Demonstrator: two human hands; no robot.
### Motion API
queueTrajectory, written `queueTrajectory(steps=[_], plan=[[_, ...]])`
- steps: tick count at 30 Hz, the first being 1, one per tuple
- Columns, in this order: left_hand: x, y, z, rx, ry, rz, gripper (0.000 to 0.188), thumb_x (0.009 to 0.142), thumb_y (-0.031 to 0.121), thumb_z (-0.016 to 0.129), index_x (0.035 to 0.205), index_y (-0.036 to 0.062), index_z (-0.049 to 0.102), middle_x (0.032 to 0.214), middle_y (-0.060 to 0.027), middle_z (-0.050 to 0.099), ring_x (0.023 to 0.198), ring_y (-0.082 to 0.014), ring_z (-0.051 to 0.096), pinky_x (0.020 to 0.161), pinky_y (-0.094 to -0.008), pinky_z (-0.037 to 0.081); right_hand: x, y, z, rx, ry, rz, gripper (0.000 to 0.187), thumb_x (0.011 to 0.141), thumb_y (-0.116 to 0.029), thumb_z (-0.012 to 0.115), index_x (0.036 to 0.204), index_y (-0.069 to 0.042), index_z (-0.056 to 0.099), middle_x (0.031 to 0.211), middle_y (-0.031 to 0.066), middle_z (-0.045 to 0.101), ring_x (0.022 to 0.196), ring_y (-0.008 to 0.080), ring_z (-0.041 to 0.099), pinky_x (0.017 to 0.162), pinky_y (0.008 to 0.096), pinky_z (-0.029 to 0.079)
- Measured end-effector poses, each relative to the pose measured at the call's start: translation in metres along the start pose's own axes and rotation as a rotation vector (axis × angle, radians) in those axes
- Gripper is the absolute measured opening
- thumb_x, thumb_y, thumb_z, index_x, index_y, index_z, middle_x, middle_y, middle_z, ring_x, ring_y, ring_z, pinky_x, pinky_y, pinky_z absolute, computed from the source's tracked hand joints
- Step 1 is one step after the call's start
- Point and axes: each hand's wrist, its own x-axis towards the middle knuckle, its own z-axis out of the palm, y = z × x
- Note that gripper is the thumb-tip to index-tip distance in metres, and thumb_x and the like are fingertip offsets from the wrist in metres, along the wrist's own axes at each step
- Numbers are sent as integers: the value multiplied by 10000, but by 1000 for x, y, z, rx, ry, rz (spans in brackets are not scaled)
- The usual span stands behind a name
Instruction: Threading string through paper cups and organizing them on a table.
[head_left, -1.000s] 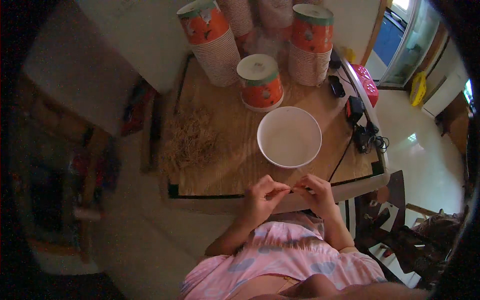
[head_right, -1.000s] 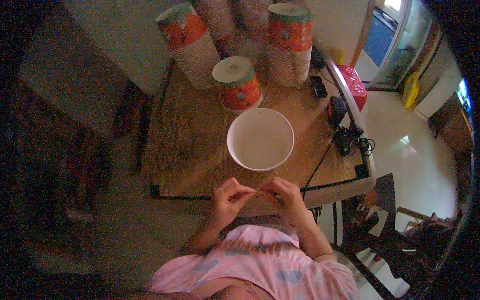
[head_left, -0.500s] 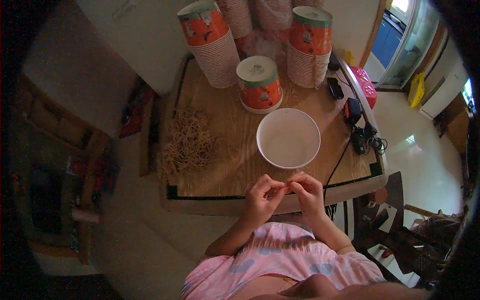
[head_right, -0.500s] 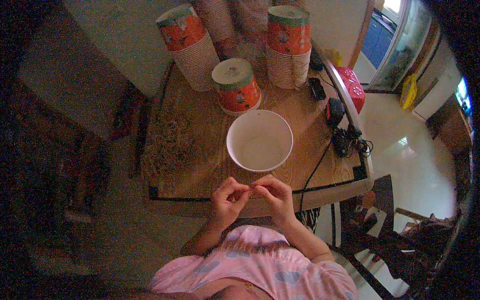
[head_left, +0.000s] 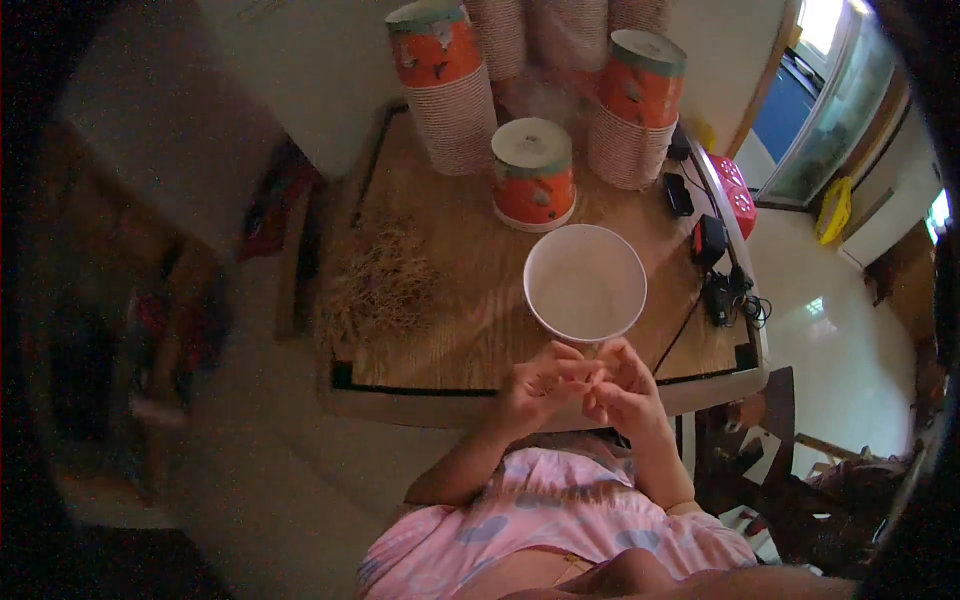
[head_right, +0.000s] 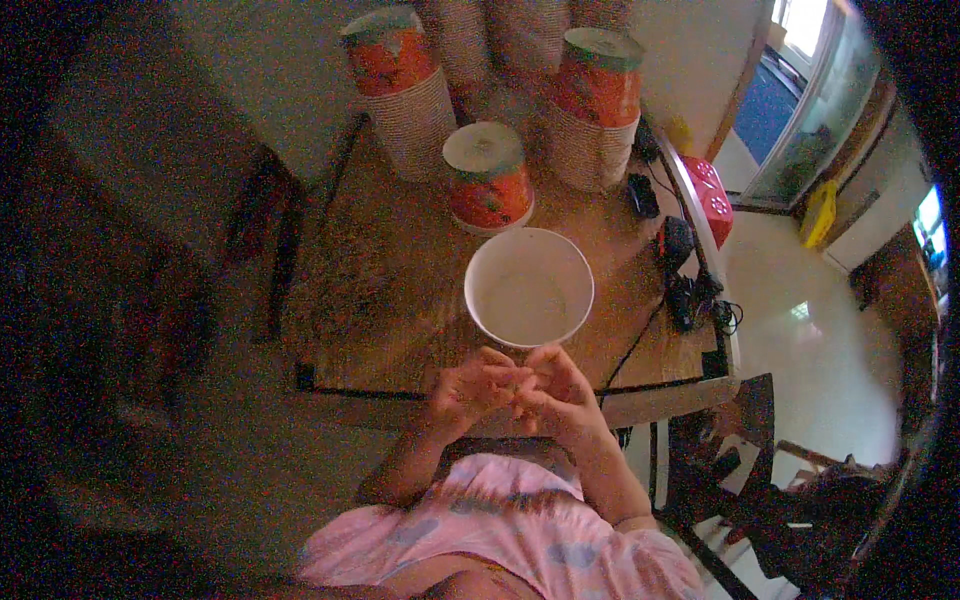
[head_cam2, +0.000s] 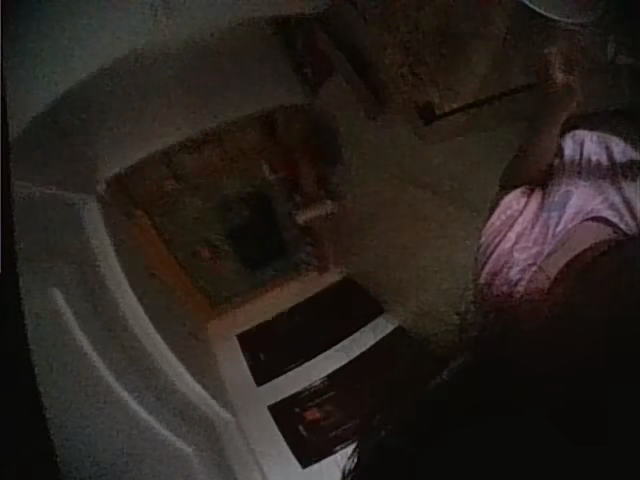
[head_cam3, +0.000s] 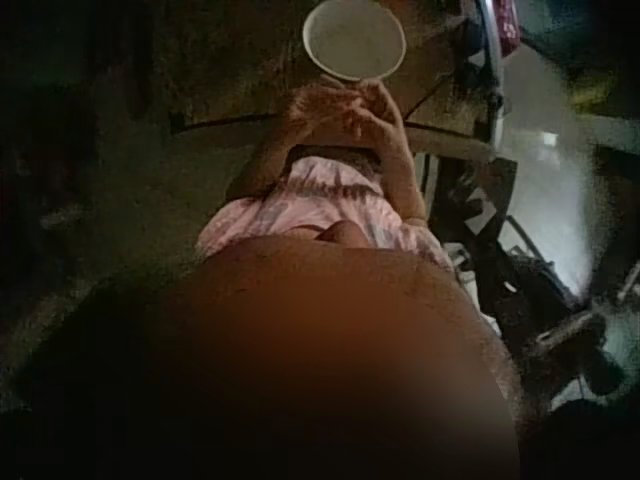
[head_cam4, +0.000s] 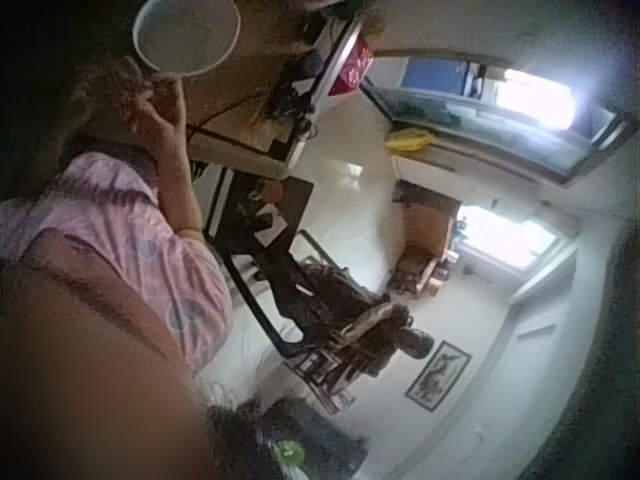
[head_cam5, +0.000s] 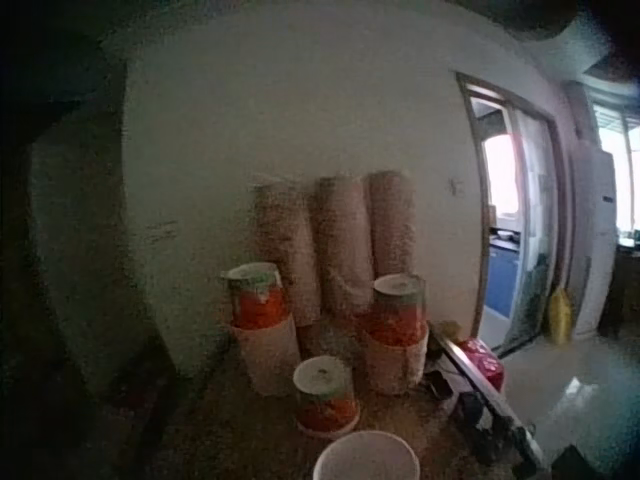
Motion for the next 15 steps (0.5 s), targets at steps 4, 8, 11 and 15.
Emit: queueTrajectory(steps=[4,8,11,15], plan=[[-6,-11,-10,-41,-89,13,179,810,104,636,974,32,649,1014,-59,527,894,-154,541,779,-280,456,-3,-8,21,80,-45,221,436,808,-71,620,1171,-95,379,849,90,600,667,147,606,449,211,454],[-7,-12,-8,-42,11,0,68,794,34,634,861,23,634,956,-41,503,852,-133,536,761,-269,455,-3,-5,18,-128,62,172,382,792,-46,630,1111,-59,419,805,64,585,620,96,545,522,202,421],[-5,-12,-2,5,142,29,37,798,52,632,803,31,602,854,-25,486,785,-117,509,706,-254,425,-3,-2,18,-400,120,52,293,801,-26,615,1061,-54,482,846,33,576,747,96,565,637,217,452],[0,2,10,543,269,193,117,825,84,598,769,29,511,777,-67,477,743,-177,493,643,-285,384,-1,5,22,-662,292,-106,124,796,-18,614,908,-35,561,705,-51,505,612,7,414,543,150,323]])
